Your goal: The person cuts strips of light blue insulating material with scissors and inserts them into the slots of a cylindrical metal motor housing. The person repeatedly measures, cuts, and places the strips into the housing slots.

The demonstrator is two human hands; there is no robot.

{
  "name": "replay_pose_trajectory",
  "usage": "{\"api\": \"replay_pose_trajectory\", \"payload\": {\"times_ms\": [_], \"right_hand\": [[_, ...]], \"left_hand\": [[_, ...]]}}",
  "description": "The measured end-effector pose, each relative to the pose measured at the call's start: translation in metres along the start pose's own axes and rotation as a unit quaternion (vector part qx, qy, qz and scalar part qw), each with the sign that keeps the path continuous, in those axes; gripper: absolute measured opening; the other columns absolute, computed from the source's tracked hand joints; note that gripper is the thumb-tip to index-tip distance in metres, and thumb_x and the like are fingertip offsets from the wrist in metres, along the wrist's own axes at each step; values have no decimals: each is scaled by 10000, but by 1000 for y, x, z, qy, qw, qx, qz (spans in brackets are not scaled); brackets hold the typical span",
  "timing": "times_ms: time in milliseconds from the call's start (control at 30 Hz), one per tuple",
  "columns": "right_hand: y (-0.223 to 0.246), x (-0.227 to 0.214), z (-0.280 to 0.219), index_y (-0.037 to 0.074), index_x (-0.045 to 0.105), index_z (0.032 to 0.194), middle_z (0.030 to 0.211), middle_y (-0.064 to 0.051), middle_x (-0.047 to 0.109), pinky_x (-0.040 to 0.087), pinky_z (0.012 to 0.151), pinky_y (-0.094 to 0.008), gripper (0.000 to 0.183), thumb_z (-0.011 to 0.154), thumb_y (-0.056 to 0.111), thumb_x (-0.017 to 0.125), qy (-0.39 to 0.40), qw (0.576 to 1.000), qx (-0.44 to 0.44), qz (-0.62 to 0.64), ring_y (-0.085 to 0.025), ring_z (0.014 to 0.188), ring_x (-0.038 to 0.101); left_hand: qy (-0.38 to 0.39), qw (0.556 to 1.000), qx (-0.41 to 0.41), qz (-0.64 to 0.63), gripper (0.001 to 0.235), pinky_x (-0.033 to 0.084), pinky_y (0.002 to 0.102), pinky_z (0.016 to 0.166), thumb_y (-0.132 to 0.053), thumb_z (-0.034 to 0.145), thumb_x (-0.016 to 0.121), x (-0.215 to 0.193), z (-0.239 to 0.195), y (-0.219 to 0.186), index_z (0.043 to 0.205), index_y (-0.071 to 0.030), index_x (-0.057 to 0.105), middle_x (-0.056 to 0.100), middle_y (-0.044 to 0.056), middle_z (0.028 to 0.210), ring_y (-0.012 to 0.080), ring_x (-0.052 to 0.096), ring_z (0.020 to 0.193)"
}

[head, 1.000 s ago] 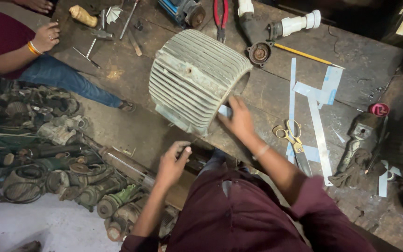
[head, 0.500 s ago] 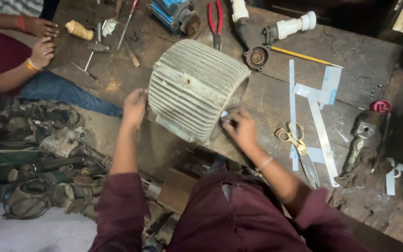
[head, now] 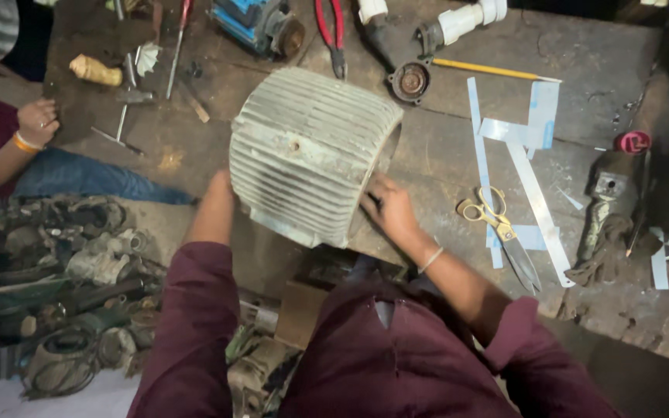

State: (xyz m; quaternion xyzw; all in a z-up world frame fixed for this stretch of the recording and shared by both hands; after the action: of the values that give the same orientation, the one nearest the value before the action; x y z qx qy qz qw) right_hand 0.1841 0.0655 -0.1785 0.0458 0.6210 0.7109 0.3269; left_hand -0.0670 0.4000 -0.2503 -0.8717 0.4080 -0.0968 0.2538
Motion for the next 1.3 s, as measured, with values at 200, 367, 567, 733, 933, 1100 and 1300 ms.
{"api": "replay_pose_trajectory", "payload": {"times_ms": [200, 367, 567, 733, 933, 1100, 1300], "right_hand": [[21, 6, -22, 21, 728, 1123, 1175, -161, 708, 548, 946, -411, 228, 896, 35, 721, -90, 994, 69, -6, -369, 1079, 678], [23, 14, -16, 4, 719, 1159, 1223, -203, 593, 493, 978, -448, 424, 738, -43, 691, -3, 993, 10, -117, -412, 1125, 564], [17, -6, -14, -16, 657, 1244, 1287, -228, 551, 481, 981, -468, 552, 694, -15, 704, 94, 987, -40, -123, -435, 1151, 529], [23, 8, -23, 12, 661, 1279, 1335, -191, 569, 462, 1054, -460, 534, 756, -95, 637, -11, 998, 59, -24, -411, 1230, 535], [15, 13, -22, 27, 675, 1222, 1274, -183, 589, 460, 1036, -456, 498, 737, -88, 664, -25, 997, 62, -38, -420, 1191, 539], [18, 16, -26, 23, 693, 1212, 1266, -167, 598, 465, 1050, -446, 457, 776, -108, 654, -20, 996, 90, -6, -399, 1185, 548], [24, 19, -20, 35, 756, 1134, 1266, -181, 584, 456, 1040, -447, 460, 707, -105, 660, -37, 996, 77, -38, -401, 1200, 524]], "left_hand": [[124, 965, 103, -205, 447, 566, 354, 943, -279, 1081, 503, 10, 7, 10, 1435, -15, 571, 670, 87, 1342, 196, 661, 1132], [116, 964, 105, -215, 482, 575, 345, 943, -310, 1073, 492, 17, -4, -1, 1468, -36, 535, 643, 77, 1374, 192, 652, 1153], [137, 948, 191, -217, 501, 560, 355, 996, -304, 1086, 508, 23, -6, -9, 1504, -28, 484, 609, 85, 1409, 204, 623, 1213], [157, 931, 251, -215, 521, 530, 354, 1055, -299, 1102, 502, 9, 11, -1, 1545, -35, 431, 567, 79, 1457, 203, 581, 1261], [163, 930, 278, -175, 519, 487, 352, 1100, -300, 1114, 473, 2, 21, 9, 1562, -48, 413, 532, 60, 1497, 194, 538, 1304], [144, 952, 269, -41, 530, 421, 326, 1155, -310, 1118, 423, 0, 13, 14, 1577, -47, 389, 475, 52, 1573, 191, 491, 1375], [154, 950, 267, -53, 526, 413, 340, 1164, -296, 1119, 413, -1, 15, 12, 1581, -48, 378, 458, 61, 1586, 201, 479, 1393]]}}
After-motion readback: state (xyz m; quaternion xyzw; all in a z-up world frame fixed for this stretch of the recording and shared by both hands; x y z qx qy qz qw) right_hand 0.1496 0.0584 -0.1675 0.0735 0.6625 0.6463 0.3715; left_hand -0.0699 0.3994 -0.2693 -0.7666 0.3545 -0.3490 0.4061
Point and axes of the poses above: each hand's wrist, its own z-axis towards the middle knuckle, its own x-axis out of the palm, y = z × x, the point moved 1 cm from there along z, towards the middle knuckle
